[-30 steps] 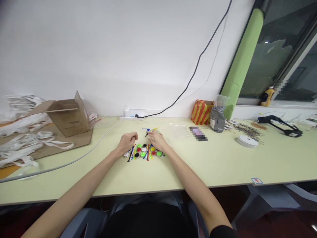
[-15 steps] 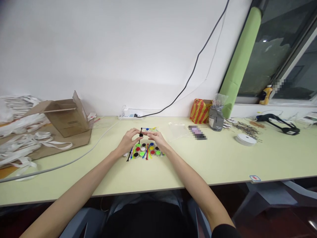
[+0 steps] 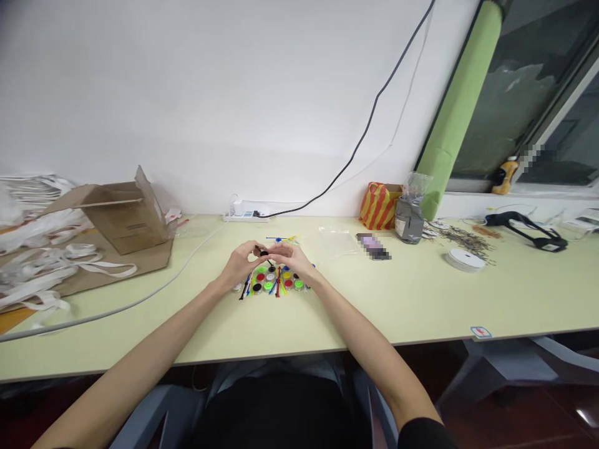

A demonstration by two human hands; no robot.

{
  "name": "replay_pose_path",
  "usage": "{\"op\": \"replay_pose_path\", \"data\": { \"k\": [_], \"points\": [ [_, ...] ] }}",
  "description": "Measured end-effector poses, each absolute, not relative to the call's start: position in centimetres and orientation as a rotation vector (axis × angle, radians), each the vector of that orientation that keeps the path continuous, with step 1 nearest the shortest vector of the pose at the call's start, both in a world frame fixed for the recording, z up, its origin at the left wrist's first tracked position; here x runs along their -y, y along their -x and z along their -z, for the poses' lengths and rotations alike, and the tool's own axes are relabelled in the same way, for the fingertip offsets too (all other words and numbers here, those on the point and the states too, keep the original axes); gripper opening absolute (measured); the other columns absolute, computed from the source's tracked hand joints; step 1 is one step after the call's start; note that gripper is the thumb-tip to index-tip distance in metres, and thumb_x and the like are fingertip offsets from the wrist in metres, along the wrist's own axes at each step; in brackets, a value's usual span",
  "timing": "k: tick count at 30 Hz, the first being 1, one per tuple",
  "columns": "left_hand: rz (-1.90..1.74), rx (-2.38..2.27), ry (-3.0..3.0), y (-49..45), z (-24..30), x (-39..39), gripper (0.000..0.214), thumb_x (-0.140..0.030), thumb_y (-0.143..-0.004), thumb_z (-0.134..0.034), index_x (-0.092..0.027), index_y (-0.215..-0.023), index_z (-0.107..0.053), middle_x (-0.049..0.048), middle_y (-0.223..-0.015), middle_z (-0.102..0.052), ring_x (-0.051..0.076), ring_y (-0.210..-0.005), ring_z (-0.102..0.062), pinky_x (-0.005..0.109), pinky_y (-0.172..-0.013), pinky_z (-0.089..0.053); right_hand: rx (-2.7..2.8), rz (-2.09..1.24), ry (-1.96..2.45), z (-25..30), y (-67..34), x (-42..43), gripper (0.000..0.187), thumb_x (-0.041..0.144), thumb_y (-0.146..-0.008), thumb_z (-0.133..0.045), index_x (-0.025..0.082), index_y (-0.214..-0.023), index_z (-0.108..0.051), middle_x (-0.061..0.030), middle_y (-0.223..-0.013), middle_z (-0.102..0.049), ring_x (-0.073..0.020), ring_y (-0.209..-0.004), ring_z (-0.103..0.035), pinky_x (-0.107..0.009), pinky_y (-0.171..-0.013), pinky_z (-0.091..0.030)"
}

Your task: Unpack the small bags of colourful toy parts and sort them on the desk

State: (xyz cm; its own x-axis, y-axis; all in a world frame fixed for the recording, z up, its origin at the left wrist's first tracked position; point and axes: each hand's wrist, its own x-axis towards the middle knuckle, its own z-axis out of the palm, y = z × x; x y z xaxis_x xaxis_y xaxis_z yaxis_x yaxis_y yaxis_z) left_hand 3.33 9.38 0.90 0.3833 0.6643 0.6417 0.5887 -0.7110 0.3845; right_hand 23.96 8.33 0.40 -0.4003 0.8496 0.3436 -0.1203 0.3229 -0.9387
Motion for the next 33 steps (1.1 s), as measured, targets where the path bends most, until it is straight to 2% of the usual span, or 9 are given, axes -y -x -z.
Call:
{"op": "replay_pose_path", "data": {
  "k": [7,14,20,25,28,33],
  "points": [
    [-1.261,-1.188,-2.418,-2.9,-0.9,-9.3,0.025,-0.043,-0.087,-0.065,-0.019,-0.093,-0.061,-0.0037,-0.070,-0.058,0.012,-0.064,-0.053,0.024,-0.065,-0.042,1.705,-1.105,0.788,-0.3,-22.7,-7.1,0.040,0.044,-0.088,-0.064,0.023,-0.119,-0.049,-0.0078,-0.107,-0.069,-0.0213,-0.098,-0.068,-0.036,-0.084,-0.054],
    [-1.224,-1.098,-2.393,-3.4,-1.2,-8.4,0.025,-0.033,-0.086,-0.063,-0.019,-0.107,-0.060,-0.0063,-0.067,-0.056,0.010,-0.061,-0.052,0.022,-0.063,-0.043,1.719,-0.971,0.799,-1.2,-22.0,-5.5,0.032,0.040,-0.089,-0.058,0.024,-0.114,-0.046,-0.0028,-0.095,-0.067,-0.0218,-0.096,-0.067,-0.035,-0.082,-0.051],
    [-1.237,-0.997,-2.460,-4.0,-1.1,-8.4,0.030,-0.036,-0.092,-0.059,-0.020,-0.117,-0.064,-0.0002,-0.082,-0.066,0.013,-0.072,-0.060,0.026,-0.075,-0.048,1.675,-0.876,0.757,-1.3,-22.2,-6.0,0.013,0.033,-0.089,-0.051,0.022,-0.096,-0.048,-0.0003,-0.081,-0.064,-0.0205,-0.083,-0.066,-0.031,-0.075,-0.047],
    [-1.130,-1.001,-2.533,-3.9,-1.6,-7.9,0.037,-0.038,-0.099,-0.048,-0.025,-0.132,-0.058,0.0031,-0.093,-0.066,0.017,-0.084,-0.061,0.032,-0.086,-0.049,1.684,-0.818,0.756,-1.0,-22.6,-6.6,0.011,0.030,-0.087,-0.051,0.022,-0.093,-0.049,0.0010,-0.077,-0.060,-0.0187,-0.076,-0.061,-0.027,-0.067,-0.042],
    [-1.048,-0.982,-2.556,-3.9,-1.9,-7.5,0.040,-0.039,-0.100,-0.046,-0.026,-0.137,-0.052,0.0056,-0.105,-0.064,0.019,-0.094,-0.060,0.034,-0.090,-0.048,1.715,-0.822,0.751,-1.2,-22.7,-6.4,0.011,0.033,-0.090,-0.049,0.022,-0.093,-0.048,-0.0004,-0.081,-0.061,-0.0186,-0.077,-0.060,-0.028,-0.067,-0.043],
    [-1.015,-0.967,-2.548,-4.1,-2.1,-7.2,0.033,-0.036,-0.101,-0.042,-0.022,-0.130,-0.052,0.0073,-0.111,-0.062,0.020,-0.100,-0.058,0.034,-0.092,-0.046,1.793,-0.777,0.730,-1.4,-22.8,-6.0,0.016,0.038,-0.097,-0.045,0.022,-0.095,-0.048,-0.0025,-0.086,-0.060,-0.0196,-0.080,-0.059,-0.031,-0.073,-0.045]
  ]
}}
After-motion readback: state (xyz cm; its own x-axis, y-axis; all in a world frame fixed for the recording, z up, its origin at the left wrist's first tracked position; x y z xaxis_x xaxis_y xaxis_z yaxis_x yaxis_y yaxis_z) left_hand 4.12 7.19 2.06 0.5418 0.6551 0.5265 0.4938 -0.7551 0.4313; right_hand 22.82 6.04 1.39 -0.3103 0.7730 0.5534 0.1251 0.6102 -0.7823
